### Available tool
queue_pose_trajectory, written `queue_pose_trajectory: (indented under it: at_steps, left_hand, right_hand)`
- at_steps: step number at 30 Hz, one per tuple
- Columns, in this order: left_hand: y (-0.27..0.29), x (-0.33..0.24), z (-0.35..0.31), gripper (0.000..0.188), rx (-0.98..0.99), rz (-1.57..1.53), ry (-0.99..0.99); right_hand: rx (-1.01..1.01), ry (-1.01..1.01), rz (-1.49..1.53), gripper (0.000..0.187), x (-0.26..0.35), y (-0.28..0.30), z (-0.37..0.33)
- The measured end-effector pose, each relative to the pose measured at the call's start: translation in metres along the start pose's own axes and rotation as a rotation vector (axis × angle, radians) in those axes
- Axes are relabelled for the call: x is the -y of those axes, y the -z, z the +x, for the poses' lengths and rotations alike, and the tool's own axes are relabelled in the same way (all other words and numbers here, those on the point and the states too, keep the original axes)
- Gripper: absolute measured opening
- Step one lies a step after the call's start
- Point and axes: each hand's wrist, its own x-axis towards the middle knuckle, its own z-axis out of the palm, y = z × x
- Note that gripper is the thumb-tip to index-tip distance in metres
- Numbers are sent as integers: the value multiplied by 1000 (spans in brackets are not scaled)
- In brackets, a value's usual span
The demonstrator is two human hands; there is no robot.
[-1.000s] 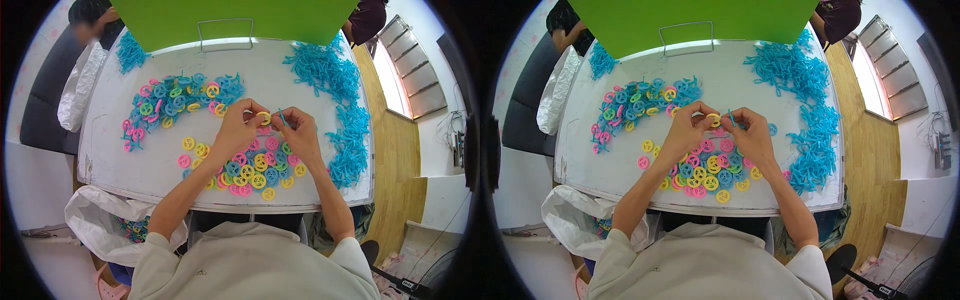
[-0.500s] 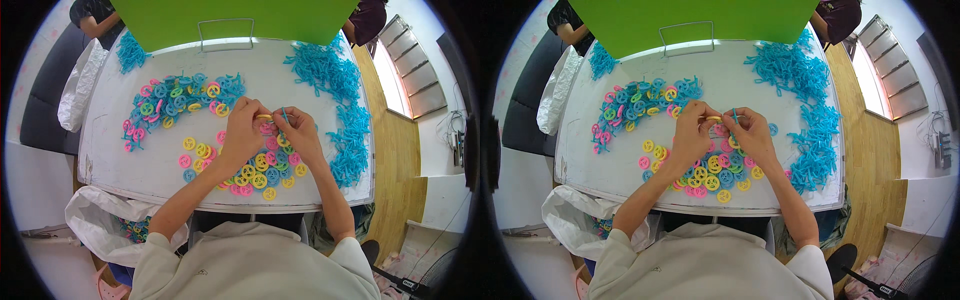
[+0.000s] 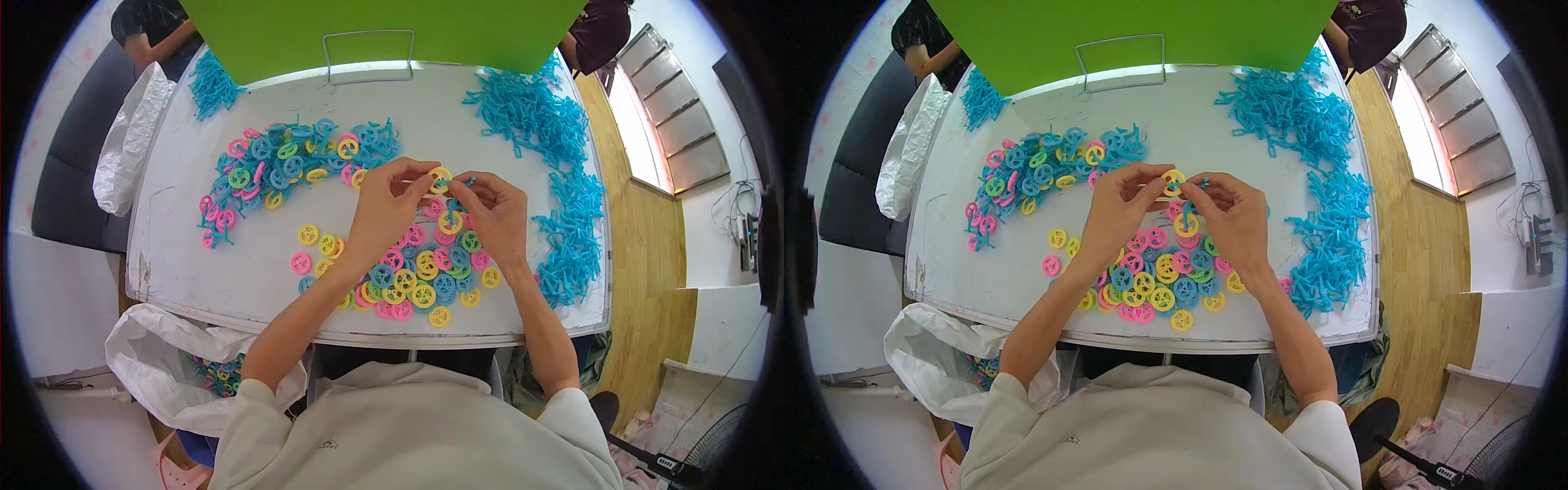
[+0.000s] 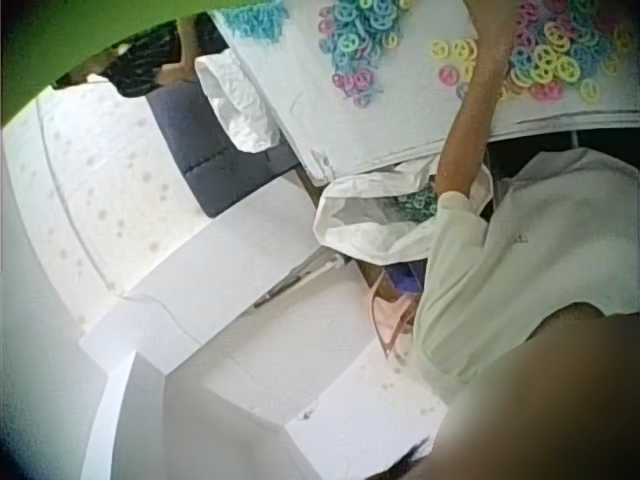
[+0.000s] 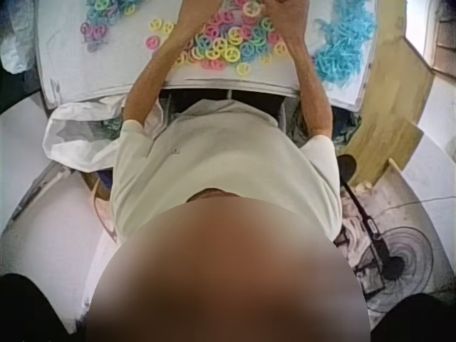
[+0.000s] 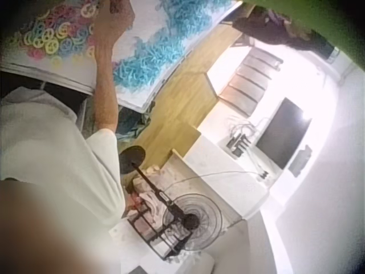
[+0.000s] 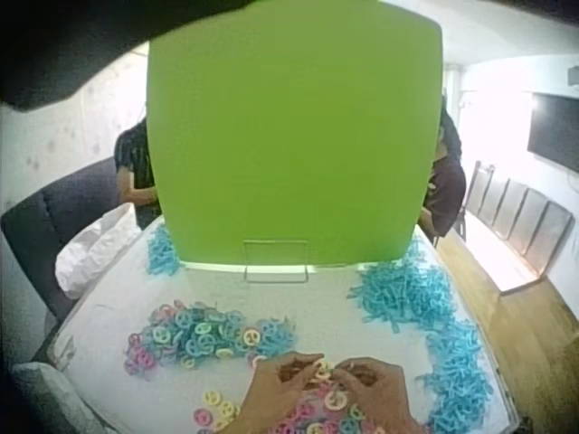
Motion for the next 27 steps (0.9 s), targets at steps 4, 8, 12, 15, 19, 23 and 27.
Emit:
queue_pose_trajectory:
  at_steps: [4,8,12,15,19,23,27]
  left_hand:
    - [-2,-3,-3,22,-35,-3,34]
    - [-6,-4,-7,26,-74,-2,15]
    - [-9,-3,-7,19,-104,13,2]
    - [-8,4,-5,16,-99,2,-47]
    - [-5,11,0,15,-44,-54,3]
    - [1,3,6,16,-143,-111,-7]
    - [43,-6,19,20,-292,503,-297]
  right_hand:
    - [-38,-39,33,17,-3,-5,0]
    - [-74,-35,108,16,-4,-7,0]
    - [-121,-19,-21,15,3,-12,-6]
    - [-157,107,-124,14,0,-12,-9]
    - [-158,166,-163,13,-3,-6,-8]
    - [103,87,-71,24,12,17,-1]
    - [37,101,-536,38,34,62,2]
